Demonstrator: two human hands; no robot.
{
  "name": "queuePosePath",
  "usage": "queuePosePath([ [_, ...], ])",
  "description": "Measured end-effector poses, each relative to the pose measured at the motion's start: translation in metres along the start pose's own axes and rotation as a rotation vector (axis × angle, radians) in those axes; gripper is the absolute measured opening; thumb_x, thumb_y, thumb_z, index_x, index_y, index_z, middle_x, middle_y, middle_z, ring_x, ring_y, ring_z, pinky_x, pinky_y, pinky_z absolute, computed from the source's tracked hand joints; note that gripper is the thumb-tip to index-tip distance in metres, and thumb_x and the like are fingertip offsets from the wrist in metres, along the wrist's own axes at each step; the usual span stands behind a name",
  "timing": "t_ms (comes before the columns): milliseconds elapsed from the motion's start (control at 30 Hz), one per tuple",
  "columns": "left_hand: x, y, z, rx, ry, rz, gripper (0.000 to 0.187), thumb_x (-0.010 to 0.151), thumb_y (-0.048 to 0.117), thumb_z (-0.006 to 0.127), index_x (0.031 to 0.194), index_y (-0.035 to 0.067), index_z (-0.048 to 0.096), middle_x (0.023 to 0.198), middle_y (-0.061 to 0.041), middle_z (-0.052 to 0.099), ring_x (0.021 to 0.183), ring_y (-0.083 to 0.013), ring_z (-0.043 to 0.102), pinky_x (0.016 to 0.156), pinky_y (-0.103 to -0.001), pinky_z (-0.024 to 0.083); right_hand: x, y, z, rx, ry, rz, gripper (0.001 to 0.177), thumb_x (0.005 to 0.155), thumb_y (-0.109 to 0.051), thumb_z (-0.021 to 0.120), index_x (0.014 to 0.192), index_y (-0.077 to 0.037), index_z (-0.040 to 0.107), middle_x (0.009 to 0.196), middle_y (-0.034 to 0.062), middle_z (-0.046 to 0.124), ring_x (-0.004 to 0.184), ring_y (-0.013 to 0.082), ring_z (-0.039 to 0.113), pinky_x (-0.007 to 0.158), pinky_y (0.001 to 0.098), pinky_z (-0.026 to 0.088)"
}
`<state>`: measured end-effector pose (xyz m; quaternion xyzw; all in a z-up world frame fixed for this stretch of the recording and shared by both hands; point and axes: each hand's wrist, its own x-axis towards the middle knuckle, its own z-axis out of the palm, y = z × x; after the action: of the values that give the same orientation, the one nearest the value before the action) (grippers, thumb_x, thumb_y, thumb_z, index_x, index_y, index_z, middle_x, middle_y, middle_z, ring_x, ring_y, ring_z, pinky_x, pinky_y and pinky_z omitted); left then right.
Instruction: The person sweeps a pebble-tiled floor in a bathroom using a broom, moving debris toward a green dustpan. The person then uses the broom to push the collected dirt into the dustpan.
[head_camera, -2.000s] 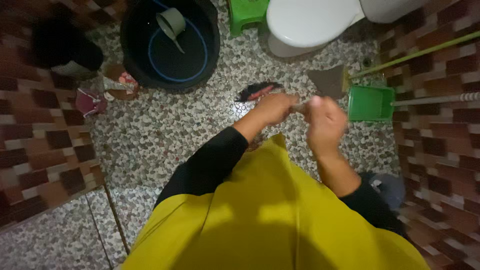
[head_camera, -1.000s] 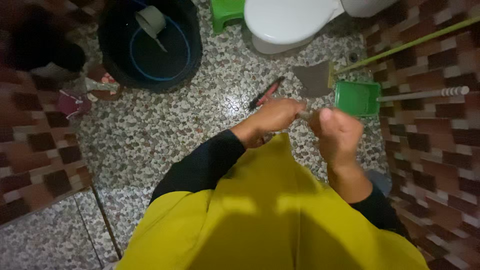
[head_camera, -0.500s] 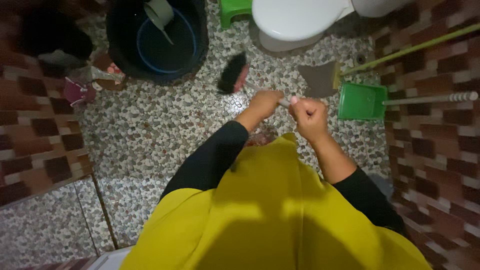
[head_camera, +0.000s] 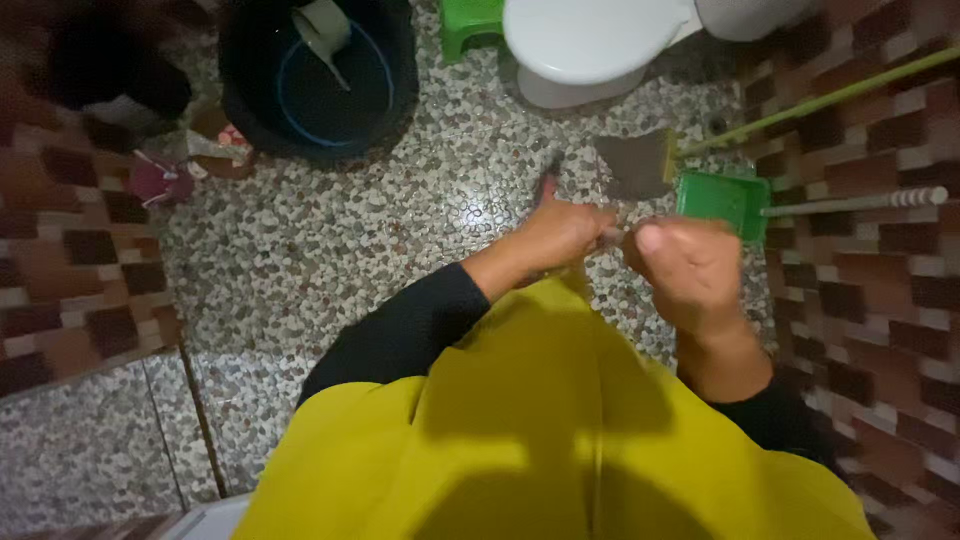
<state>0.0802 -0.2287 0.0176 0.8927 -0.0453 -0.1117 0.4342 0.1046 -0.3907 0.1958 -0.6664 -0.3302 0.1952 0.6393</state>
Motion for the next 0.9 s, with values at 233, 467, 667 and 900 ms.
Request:
queuePosePath([
  [233, -0.054, -0.060, -0.006, 0.202, 0.308, 0.065, 0.030, 0.089, 0.020, 0.063, 0.117, 0.011, 0.067, 0.096, -0.018, 0.073, 0.087, -0.0421, 0.069, 0.073, -0.054, 0.053, 0.007, 0.048, 0.019, 0.173, -0.199, -0.074, 0.048, 0.110, -0.023, 0.054, 0.069, 0.000, 0.048, 0.066, 0.0030, 0.050, 0.059, 0.0108, 0.042, 0.057, 0.0320, 0.036],
  [467, -0.033, -0.136, 0.070, 0.148, 0.192, -0.217, 0.024, 0.095, 0.026, 0.056, 0.107, 0.014, 0.073, 0.102, -0.017, 0.075, 0.097, -0.0410, 0.070, 0.081, -0.053, 0.054, 0.000, 0.135, 0.041, -0.178, -0.198, 0.069, 0.050, 0.107, -0.022, 0.060, 0.064, 0.000, 0.048, 0.058, 0.0018, 0.043, 0.056, 0.0084, 0.038, 0.052, 0.0322, 0.032],
  [667, -0.014, -0.111, 0.082, -0.211, 0.179, 0.245, 0.036, 0.096, 0.036, 0.055, 0.120, 0.012, 0.068, 0.119, -0.018, 0.070, 0.110, -0.0394, 0.065, 0.088, -0.048, 0.054, -0.011, 0.113, 0.052, -0.411, -0.208, 0.004, 0.041, 0.102, -0.020, 0.066, 0.067, 0.000, 0.056, 0.055, 0.0103, 0.043, 0.048, 0.0160, 0.039, 0.048, 0.0363, 0.032],
  [900, -0.082, -0.021, 0.003, 0.038, 0.105, -0.046, 0.022, 0.087, 0.024, 0.061, 0.104, 0.015, 0.072, 0.102, -0.014, 0.075, 0.096, -0.0369, 0.071, 0.080, -0.050, 0.055, -0.018, 0.005, 0.066, -0.331, -0.305, -0.185, 0.041, 0.100, -0.011, 0.062, 0.063, -0.002, 0.047, 0.059, 0.0113, 0.045, 0.050, 0.0233, 0.044, 0.052, 0.0391, 0.034],
])
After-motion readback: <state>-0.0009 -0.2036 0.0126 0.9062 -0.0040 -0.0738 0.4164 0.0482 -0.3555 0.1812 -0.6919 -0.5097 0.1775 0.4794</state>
